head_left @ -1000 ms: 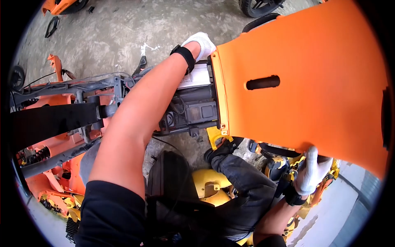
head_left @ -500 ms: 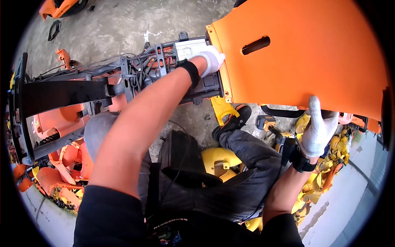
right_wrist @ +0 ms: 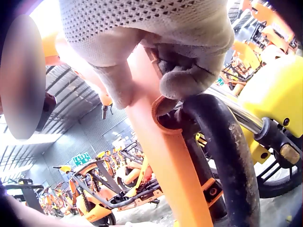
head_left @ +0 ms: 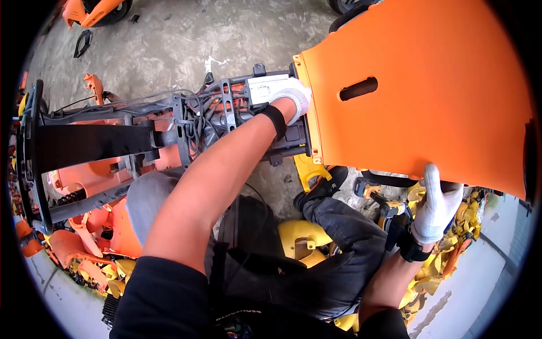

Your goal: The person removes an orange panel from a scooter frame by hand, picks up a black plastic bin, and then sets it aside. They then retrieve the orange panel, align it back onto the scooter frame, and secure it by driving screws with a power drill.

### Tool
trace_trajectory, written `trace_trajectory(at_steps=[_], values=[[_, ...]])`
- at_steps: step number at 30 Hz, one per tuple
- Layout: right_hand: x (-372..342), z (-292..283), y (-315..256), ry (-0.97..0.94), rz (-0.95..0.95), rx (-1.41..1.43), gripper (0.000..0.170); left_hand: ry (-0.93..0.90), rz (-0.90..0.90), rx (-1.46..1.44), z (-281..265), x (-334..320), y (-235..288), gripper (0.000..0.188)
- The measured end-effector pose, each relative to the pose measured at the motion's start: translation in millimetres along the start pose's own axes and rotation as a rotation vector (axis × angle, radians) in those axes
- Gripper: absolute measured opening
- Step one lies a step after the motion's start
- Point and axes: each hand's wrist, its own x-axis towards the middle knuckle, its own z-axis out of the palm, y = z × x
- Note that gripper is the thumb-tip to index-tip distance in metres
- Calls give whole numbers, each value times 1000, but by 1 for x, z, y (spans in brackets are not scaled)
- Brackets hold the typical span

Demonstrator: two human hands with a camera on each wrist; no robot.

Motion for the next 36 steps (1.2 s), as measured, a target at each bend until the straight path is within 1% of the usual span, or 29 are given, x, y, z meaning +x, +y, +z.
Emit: trace_trajectory(at_steps=[2, 4, 5, 7, 8, 10, 11, 13, 15, 16, 17, 18, 20, 22, 24, 26, 27, 28, 30, 31, 32, 34, 35, 36], values=[[2, -4, 3, -24, -27, 22, 15, -6, -13, -21, 9, 8, -5, 33], [2, -4, 1, -24, 0, -26, 17, -3, -81, -191, 10, 13, -7, 38], [2, -6, 2, -22, -3, -24, 17, 1, -80, -189, 8, 12, -8, 38], [1, -8, 6, -49, 11, -10, 22, 36, 7, -222, 5, 5, -9, 49], [2, -4, 6, -48, 8, -9, 22, 40, 8, -221, 1, 2, -8, 49], [2, 5, 6, 50, -48, 71, 28, 15, 49, -211, -3, -2, -9, 49], [2, 4, 7, 50, -47, 70, 28, 27, 20, -248, 2, 5, -11, 49], [3, -2, 9, -4, -12, 63, 31, 36, 28, -279, 8, 10, -15, 48], [3, -3, 8, -37, -6, 44, 29, 45, 32, -315, 12, 16, -17, 48], [3, -3, 8, -69, 0, 28, 28, 59, 56, -239, 13, 22, -18, 48], [4, -4, 8, -68, 9, 19, 28, 66, 79, -166, 7, 13, -14, 48], [5, -5, 10, -70, 1, 4, 27, 36, 169, -125, 0, 4, -14, 50], [5, -7, 10, -62, -13, -6, 25, 88, 10, -365, 6, 5, -13, 53], [5, 0, 6, -54, -63, 20, 26, 40, 44, -264, 2, 10, -14, 54], [4, -6, 7, -71, -26, 1, 26, 25, 25, -298, 5, 9, -15, 52], [4, -6, 7, -94, 6, -11, 27, 67, 30, -343, 9, 11, -18, 48], [4, -4, 7, -68, -16, -14, 29, 94, 28, -299, 21, 25, -21, 46], [3, -3, 7, -40, -38, -18, 31, 93, 24, -300, 20, 21, -20, 46], [3, -2, 10, -38, -55, 6, 33, 106, 70, -303, 17, 17, -18, 46], [3, -2, 12, -34, -74, 30, 34, 33, 60, -191, 12, 16, -17, 47], [3, -5, 14, -33, -74, 30, 34, 33, 61, -191, 13, 16, -17, 47], [5, -14, 19, -124, -26, 21, 38, 48, 84, -246, 14, 15, -18, 47], [4, -15, 22, -125, -30, 22, 38, 52, 84, -246, 14, 16, -18, 47], [4, -16, 26, -121, 20, 76, 38, 69, 65, -275, 15, 16, -18, 47]])
